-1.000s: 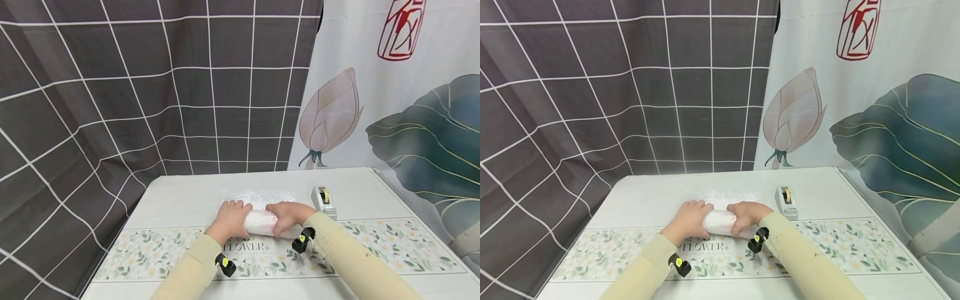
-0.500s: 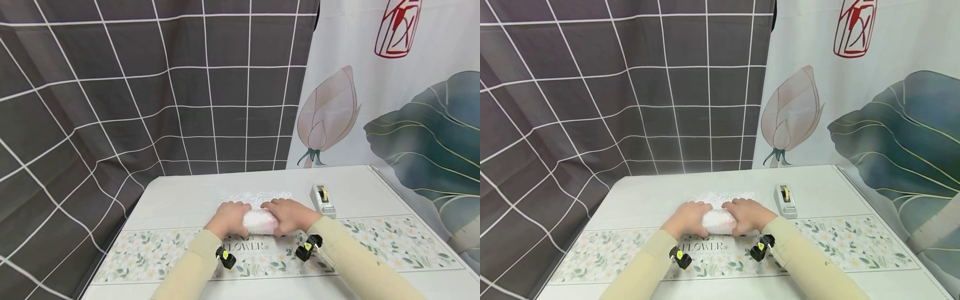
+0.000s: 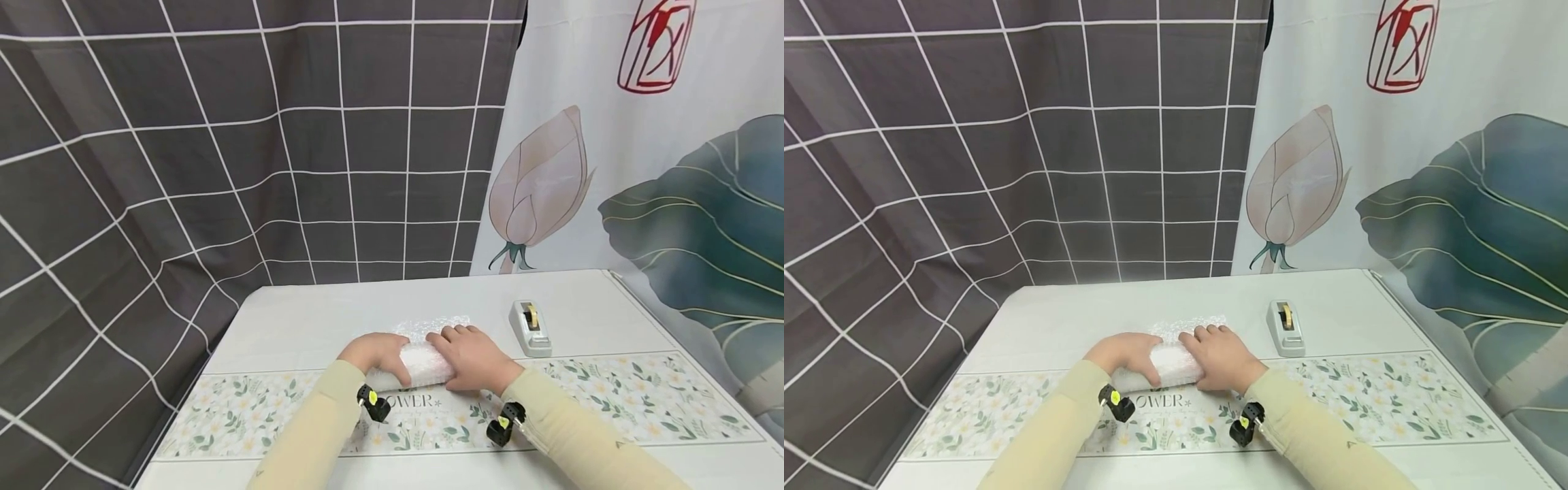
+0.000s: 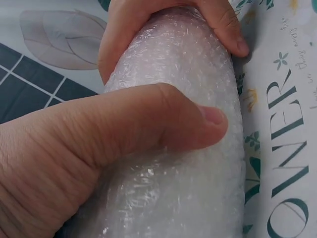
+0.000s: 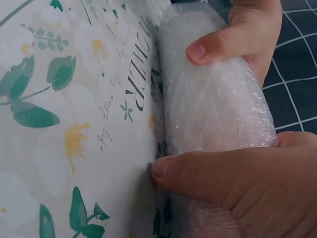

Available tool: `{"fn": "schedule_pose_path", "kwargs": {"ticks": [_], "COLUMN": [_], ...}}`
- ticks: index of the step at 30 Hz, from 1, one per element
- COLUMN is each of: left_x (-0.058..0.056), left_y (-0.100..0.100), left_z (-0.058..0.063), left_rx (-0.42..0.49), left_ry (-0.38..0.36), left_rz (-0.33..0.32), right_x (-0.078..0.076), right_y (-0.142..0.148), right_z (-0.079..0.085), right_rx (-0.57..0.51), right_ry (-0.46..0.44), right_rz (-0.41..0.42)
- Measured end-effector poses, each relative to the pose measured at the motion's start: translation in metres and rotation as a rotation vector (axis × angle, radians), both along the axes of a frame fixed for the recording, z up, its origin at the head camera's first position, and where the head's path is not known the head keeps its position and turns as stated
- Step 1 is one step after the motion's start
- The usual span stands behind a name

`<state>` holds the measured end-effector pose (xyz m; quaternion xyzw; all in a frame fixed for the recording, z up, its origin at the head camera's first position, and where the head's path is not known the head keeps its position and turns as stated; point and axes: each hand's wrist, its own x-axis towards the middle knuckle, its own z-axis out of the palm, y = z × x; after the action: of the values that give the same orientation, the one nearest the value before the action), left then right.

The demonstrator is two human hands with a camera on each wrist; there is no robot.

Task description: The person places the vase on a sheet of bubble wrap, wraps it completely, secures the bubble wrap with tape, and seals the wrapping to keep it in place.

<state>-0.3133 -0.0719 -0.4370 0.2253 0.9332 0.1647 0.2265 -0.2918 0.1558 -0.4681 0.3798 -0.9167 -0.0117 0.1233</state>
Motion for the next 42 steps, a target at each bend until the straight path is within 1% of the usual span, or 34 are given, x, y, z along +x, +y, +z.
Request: {"fn": "schedule_pose_path", "kwargs": {"ticks": [3, 6, 9, 15, 18, 23, 27, 30, 33, 36, 38, 39, 42], "left_x": [0.000, 0.001, 0.003, 0.008, 0.011, 0.018, 0.020, 0.020, 0.020, 0.020, 0.019, 0.018, 0.016], "left_y": [-0.003, -0.005, -0.008, -0.009, -0.008, -0.004, -0.003, -0.002, -0.001, 0.001, 0.001, 0.001, 0.000], "left_z": [-0.002, -0.005, -0.007, -0.014, -0.016, -0.018, -0.024, -0.027, -0.030, -0.033, -0.035, -0.036, -0.036], "left_rx": [0.022, 0.025, 0.006, -0.080, -0.116, -0.148, -0.185, -0.201, -0.206, -0.209, -0.209, -0.206, -0.203], "left_ry": [0.007, 0.070, 0.156, 0.358, 0.438, 0.540, 0.608, 0.651, 0.698, 0.730, 0.742, 0.745, 0.743], "left_rz": [-0.007, -0.022, -0.043, -0.114, -0.122, -0.128, -0.122, -0.109, -0.106, -0.108, -0.111, -0.110, -0.115], "right_x": [-0.003, -0.005, -0.008, -0.012, -0.014, -0.018, -0.023, -0.028, -0.033, -0.038, -0.039, -0.039, -0.038], "right_y": [-0.001, -0.002, -0.004, -0.008, -0.010, -0.011, -0.012, -0.012, -0.011, -0.010, -0.010, -0.010, -0.009], "right_z": [-0.002, -0.002, -0.002, 0.002, 0.004, 0.010, 0.014, 0.015, 0.016, 0.017, 0.017, 0.017, 0.017], "right_rx": [-0.010, -0.025, -0.035, -0.032, -0.015, 0.006, 0.006, -0.010, -0.053, -0.097, -0.113, -0.114, -0.102], "right_ry": [0.009, 0.003, -0.020, -0.102, -0.148, -0.261, -0.384, -0.507, -0.650, -0.754, -0.786, -0.786, -0.753], "right_rz": [0.016, 0.026, 0.027, 0.003, -0.024, -0.079, -0.111, -0.152, -0.187, -0.194, -0.187, -0.182, -0.168]}}
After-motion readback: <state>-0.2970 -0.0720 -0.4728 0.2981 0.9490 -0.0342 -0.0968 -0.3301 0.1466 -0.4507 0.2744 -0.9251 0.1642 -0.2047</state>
